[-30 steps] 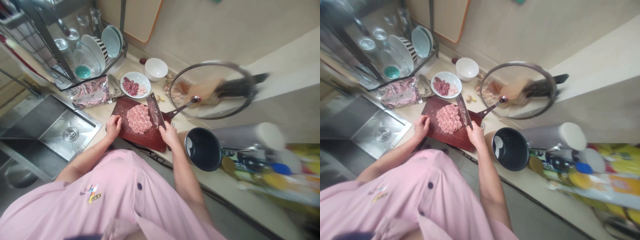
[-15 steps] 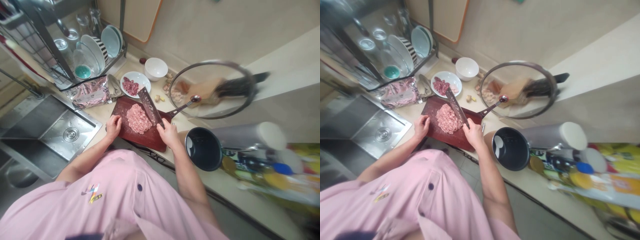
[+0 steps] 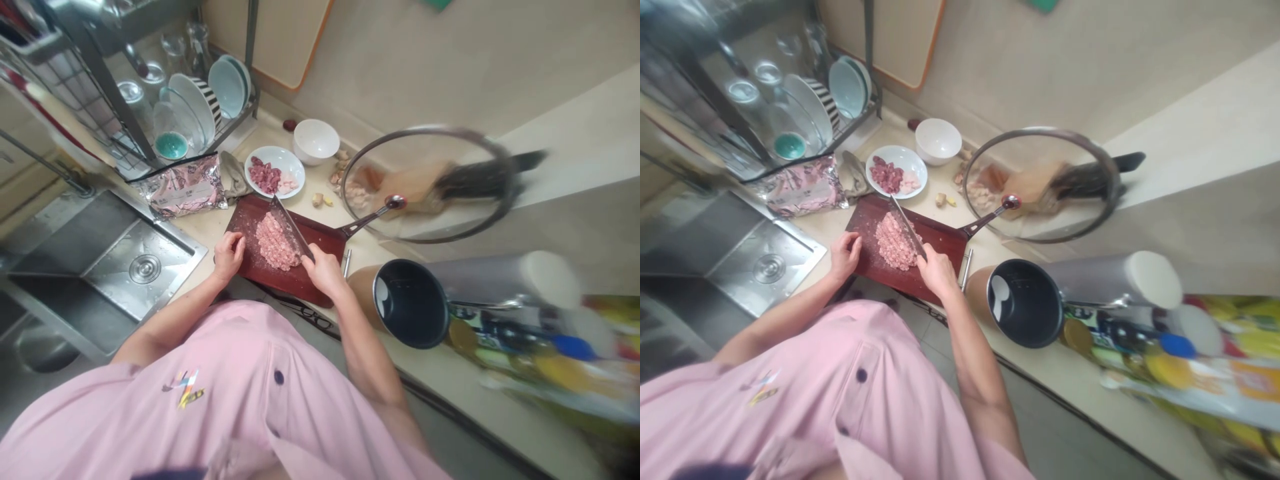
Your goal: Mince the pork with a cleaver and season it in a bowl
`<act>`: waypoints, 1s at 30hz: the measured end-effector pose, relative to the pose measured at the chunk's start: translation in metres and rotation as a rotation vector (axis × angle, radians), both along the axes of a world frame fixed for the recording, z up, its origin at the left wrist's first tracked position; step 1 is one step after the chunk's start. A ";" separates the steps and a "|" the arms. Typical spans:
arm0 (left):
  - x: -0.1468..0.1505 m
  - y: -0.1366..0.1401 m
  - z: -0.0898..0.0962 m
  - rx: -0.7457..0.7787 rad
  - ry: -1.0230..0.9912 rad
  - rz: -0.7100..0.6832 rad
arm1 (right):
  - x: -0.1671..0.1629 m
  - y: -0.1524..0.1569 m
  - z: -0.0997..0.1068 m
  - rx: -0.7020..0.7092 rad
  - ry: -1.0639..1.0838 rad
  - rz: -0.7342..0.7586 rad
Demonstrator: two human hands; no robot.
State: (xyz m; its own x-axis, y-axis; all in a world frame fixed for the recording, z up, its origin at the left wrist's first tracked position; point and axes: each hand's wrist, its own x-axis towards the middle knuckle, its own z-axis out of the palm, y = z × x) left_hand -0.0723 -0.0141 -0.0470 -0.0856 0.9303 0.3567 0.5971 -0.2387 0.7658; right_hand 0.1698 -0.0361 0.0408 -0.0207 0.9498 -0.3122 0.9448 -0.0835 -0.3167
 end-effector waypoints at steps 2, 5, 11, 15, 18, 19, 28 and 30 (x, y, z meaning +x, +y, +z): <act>0.000 0.000 0.000 -0.001 0.000 0.003 | -0.002 0.000 -0.002 0.045 0.017 -0.025; 0.000 0.000 -0.001 0.001 0.010 0.003 | -0.004 -0.001 -0.003 -0.009 0.005 -0.020; 0.000 0.000 -0.001 0.003 0.005 0.009 | -0.008 -0.006 0.001 0.014 -0.009 -0.034; 0.000 0.000 0.000 0.010 0.000 0.000 | -0.011 -0.008 0.001 -0.035 -0.035 0.002; 0.000 0.000 0.001 0.009 -0.009 -0.002 | -0.015 -0.010 0.003 0.011 -0.022 -0.014; 0.000 0.000 0.001 0.008 -0.005 0.001 | -0.017 -0.011 0.004 0.001 -0.029 -0.014; 0.000 0.000 0.002 0.006 0.001 -0.002 | -0.021 -0.020 0.002 -0.037 -0.010 0.004; 0.000 0.001 0.003 0.003 0.007 -0.003 | -0.016 -0.023 0.001 -0.068 0.025 0.007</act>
State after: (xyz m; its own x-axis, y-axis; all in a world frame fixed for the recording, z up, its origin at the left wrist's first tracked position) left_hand -0.0722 -0.0134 -0.0438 -0.0803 0.9293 0.3604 0.6022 -0.2429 0.7605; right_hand 0.1536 -0.0587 0.0420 -0.0359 0.9263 -0.3751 0.9374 -0.0989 -0.3340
